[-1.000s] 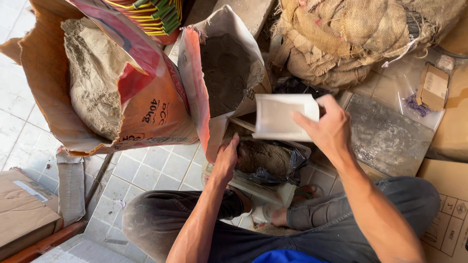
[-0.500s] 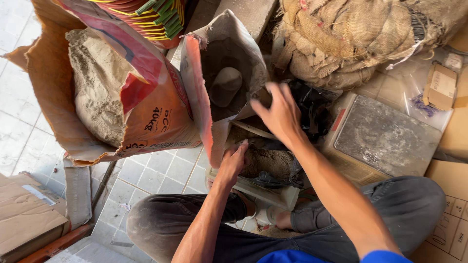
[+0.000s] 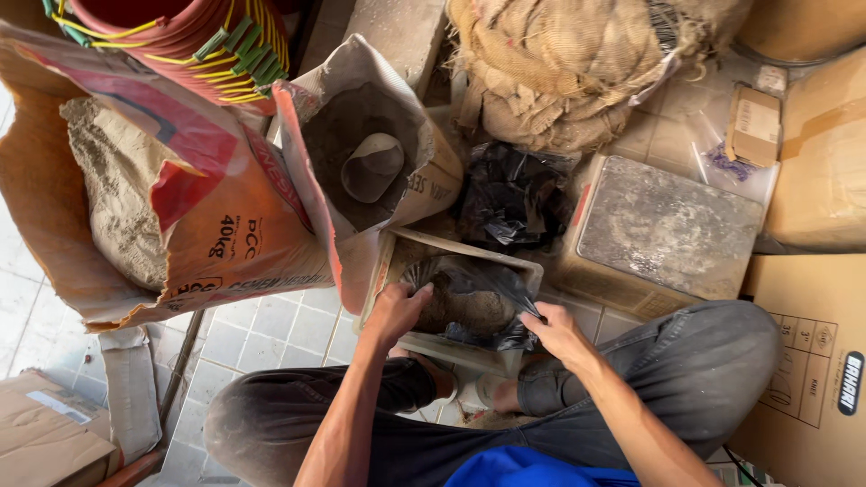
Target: The person scoops dry cement powder from a large open bag into a small black plastic bag using a plastic scoop, ties the plastic bag shut, and places it aside.
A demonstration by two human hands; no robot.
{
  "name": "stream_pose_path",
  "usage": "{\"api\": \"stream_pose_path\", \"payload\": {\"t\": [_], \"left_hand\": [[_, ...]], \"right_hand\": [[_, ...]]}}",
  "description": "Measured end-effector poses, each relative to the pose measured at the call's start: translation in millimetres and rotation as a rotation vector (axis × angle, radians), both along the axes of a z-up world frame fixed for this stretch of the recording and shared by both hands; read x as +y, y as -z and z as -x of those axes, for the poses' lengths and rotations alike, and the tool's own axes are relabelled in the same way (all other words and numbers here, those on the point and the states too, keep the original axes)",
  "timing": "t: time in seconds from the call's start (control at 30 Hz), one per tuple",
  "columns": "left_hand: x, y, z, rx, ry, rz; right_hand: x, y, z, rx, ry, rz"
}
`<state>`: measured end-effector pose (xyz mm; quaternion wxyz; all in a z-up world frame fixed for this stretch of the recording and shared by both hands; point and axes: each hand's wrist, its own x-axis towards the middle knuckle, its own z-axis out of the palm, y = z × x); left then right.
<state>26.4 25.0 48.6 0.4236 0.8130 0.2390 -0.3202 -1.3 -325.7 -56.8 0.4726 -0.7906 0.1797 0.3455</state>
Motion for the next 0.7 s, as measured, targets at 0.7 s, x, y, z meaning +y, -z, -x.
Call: {"api": "stream_pose_path", "payload": {"t": [0.7], "left_hand": [[-120,-266,-51,-0.514,-0.238,0.321]], "right_hand": [[-47,-278,-43,-0.530,0.329,-0.381]]}}
